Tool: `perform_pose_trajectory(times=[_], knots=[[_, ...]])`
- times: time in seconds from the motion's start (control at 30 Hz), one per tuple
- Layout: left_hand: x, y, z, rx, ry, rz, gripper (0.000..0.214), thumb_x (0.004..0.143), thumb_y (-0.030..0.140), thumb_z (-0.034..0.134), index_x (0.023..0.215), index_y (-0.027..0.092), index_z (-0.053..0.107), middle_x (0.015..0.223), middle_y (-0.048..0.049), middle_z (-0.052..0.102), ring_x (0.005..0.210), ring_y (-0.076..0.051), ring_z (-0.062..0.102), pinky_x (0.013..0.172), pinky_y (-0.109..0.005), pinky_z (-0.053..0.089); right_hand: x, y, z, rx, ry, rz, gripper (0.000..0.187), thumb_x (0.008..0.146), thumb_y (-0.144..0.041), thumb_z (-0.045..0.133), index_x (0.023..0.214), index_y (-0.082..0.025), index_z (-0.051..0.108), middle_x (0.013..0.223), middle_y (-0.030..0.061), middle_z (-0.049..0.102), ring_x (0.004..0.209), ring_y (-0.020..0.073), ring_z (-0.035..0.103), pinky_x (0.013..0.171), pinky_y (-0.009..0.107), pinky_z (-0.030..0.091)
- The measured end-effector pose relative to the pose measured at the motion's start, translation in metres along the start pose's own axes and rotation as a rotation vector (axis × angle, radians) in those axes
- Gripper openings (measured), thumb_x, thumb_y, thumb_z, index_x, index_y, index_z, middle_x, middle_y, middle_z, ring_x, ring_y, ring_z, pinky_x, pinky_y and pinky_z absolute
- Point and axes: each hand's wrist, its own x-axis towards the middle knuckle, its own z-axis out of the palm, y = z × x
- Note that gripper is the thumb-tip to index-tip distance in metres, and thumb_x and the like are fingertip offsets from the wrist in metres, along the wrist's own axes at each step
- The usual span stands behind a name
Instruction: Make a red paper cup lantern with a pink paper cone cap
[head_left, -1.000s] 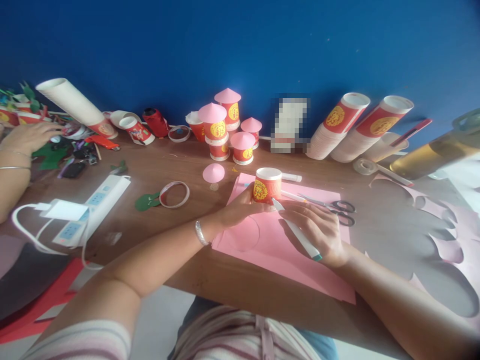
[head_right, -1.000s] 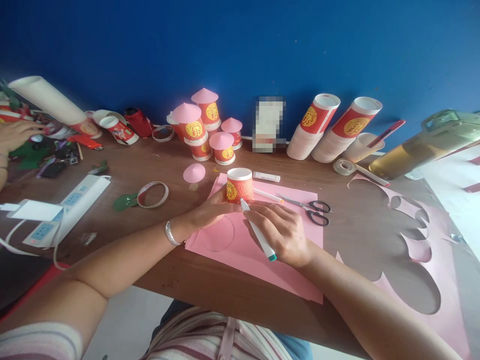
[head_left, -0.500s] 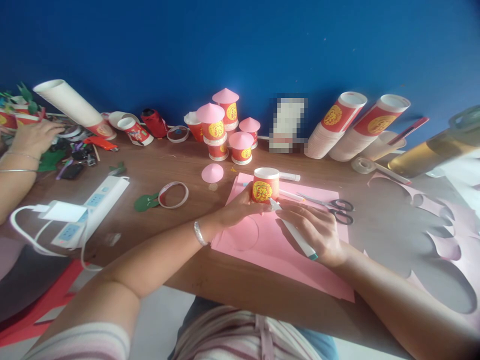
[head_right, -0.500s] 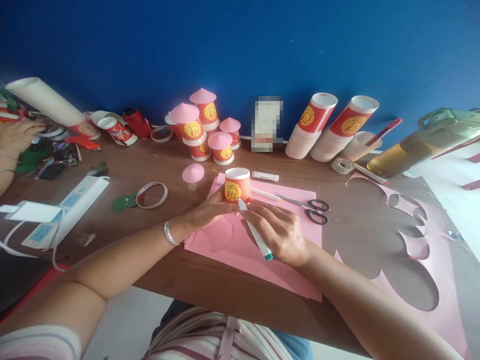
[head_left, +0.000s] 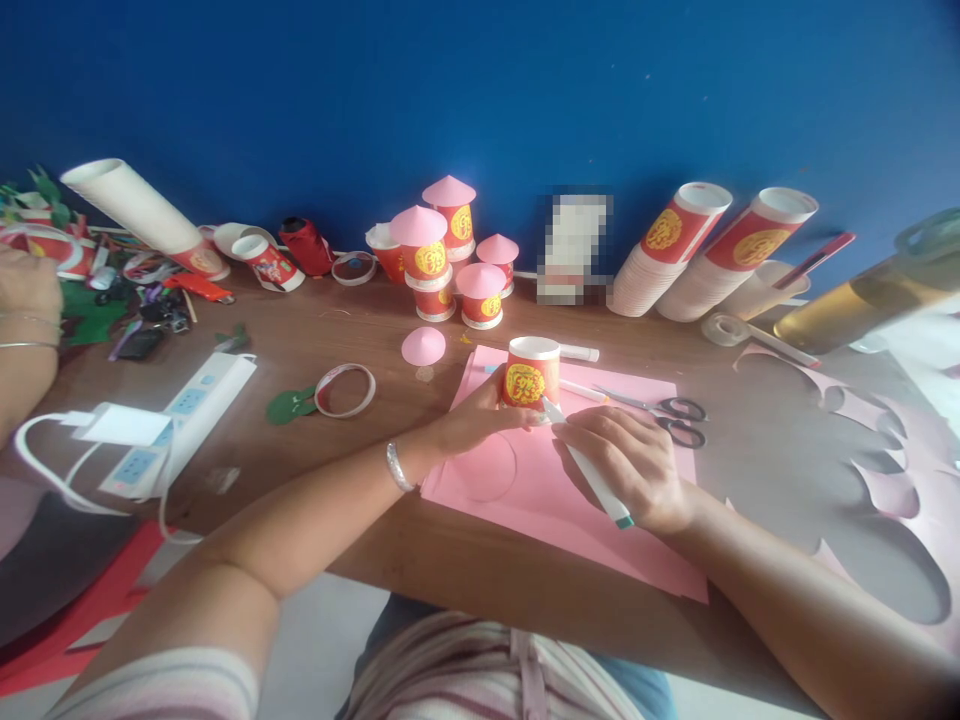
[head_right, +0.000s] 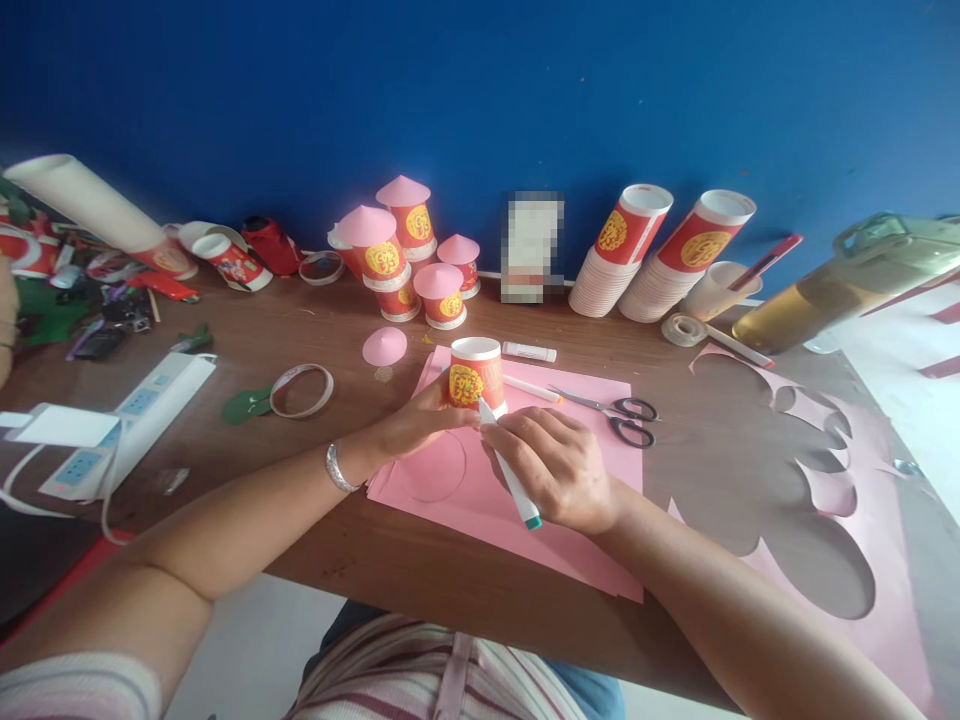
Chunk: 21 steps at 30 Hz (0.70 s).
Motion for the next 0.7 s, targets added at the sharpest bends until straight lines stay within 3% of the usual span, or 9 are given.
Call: perform_pose_trajectory(times=[0.3,0.7], knots=[[0.0009,0.0024,0.0009,0.005,-0.040,0.011,0.034,0.080,0.026,0.077,0.108,0.017,0.060,0.095,-0.0044,0.061,0.087,-0.017,0.056,0.077,-0.031,0.046,0.0013,0.0003,-0.0004,-0.003,-0.009,-0.038,0.024,0.092,-0.004,0.058,0.115,-0.010,0.063,0.078,0.0079,0.071,0.070,0.0197,0.067,0.059,0.031,0.056],[0.0017,0.0012,-0.0027,-0.017,-0.086,0.044,0.028,0.082,0.025,0.078,0.104,0.016,0.065,0.096,-0.0039,0.063,0.093,-0.017,0.059,0.086,-0.031,0.046,-0.0021,-0.0008,0.0019,-0.026,0.023,-0.034,0.017,0.090,-0.005,0.062,0.107,-0.011,0.063,0.077,0.0064,0.071,0.069,0.0180,0.067,0.059,0.030,0.055]])
